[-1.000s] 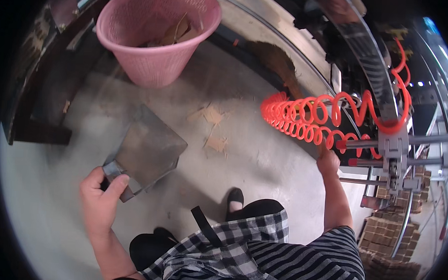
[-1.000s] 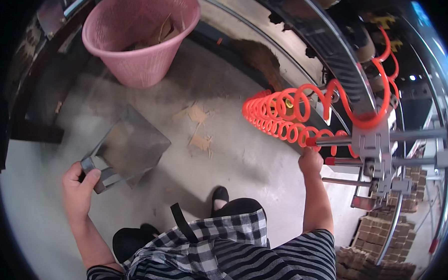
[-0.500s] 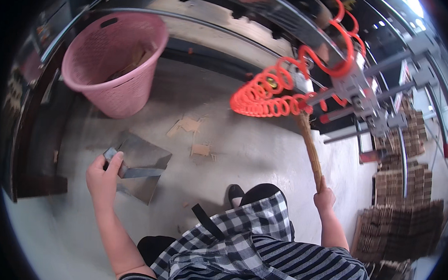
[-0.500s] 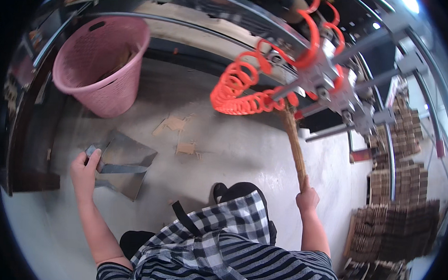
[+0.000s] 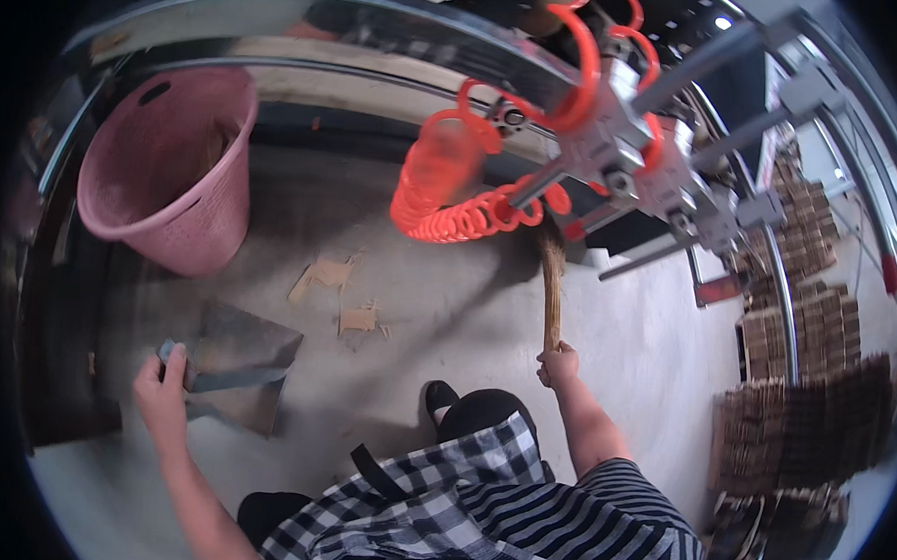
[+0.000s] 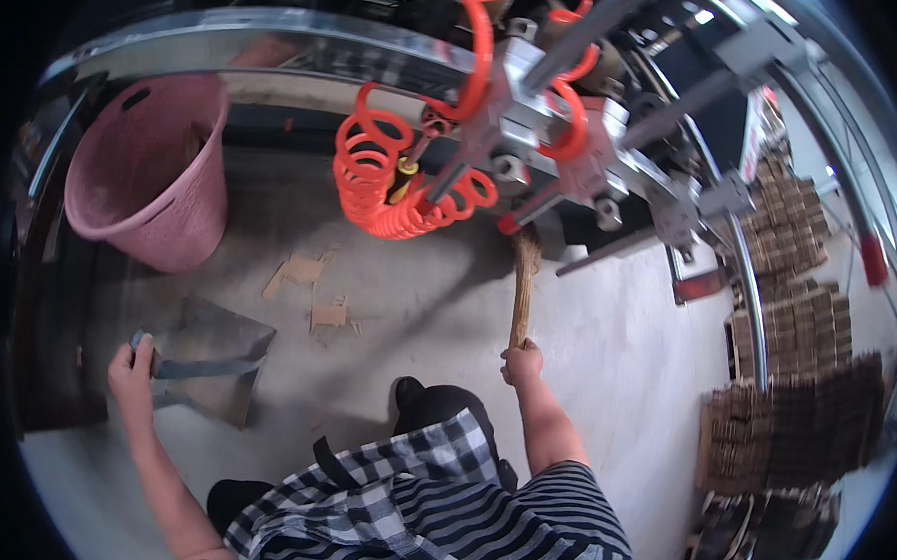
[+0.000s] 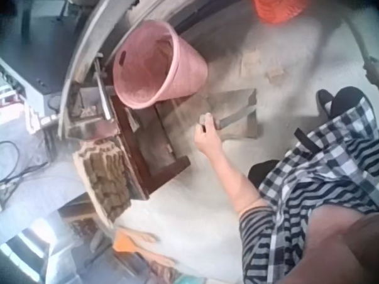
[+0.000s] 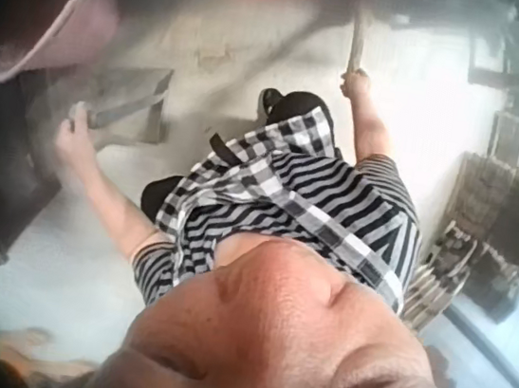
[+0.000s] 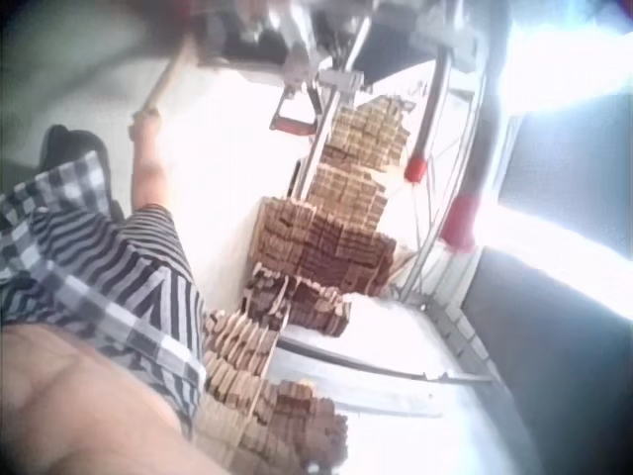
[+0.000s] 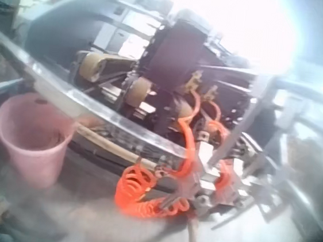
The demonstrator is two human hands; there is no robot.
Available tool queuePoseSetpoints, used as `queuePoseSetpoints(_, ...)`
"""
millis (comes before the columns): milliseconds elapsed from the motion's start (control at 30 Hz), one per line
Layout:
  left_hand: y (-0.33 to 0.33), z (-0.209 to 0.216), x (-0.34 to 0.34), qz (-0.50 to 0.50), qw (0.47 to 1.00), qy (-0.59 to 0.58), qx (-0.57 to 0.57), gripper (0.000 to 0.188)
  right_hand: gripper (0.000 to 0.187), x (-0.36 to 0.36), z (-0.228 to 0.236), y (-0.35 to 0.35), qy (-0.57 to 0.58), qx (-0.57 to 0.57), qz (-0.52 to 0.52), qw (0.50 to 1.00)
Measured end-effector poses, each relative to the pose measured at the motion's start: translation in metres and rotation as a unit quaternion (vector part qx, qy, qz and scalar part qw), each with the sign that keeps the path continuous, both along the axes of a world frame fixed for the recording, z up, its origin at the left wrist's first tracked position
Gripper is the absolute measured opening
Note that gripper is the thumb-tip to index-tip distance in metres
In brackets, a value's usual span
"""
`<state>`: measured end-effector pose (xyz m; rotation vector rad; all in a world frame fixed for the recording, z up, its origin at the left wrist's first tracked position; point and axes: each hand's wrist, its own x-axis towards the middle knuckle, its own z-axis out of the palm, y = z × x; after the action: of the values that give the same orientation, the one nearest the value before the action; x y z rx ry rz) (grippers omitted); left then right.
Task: The person sweeps cardboard debris from the floor into a dustpan and disposes of it in a pink bin. They then pick up flat cardboard pieces, fold them into box shapes, and place them onto a machine conveyor.
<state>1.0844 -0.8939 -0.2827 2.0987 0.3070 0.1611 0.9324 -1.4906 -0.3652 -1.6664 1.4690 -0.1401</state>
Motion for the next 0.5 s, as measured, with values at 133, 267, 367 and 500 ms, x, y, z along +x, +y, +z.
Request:
queuePoseSetpoints(133,-0.007,0.022,-0.003,-0.007,0.996,0.047,-0.076,0.027,0.027,0.065,-0.032,-0.017,-0.008,-0.019,-0.018,1.000)
queuePoseSetpoints(267,0.001,0.023,-0.009,0.007,0.994,0.035,-0.101,0.024,0.018,0.129,-0.060,-0.040,-0.027,-0.054,-0.021,0.998)
queuePoseSetpoints(367,0.015,0.017,-0.015,0.022,0.997,0.019,-0.075,0.025,0.017,0.182,-0.075,-0.028,-0.087,-0.003,-0.030,0.996)
queuePoseSetpoints(500,0.013,0.010,-0.015,0.024,0.995,0.019,-0.098,0.028,0.016,0.209,-0.108,-0.029,-0.044,-0.028,0.096,0.994)
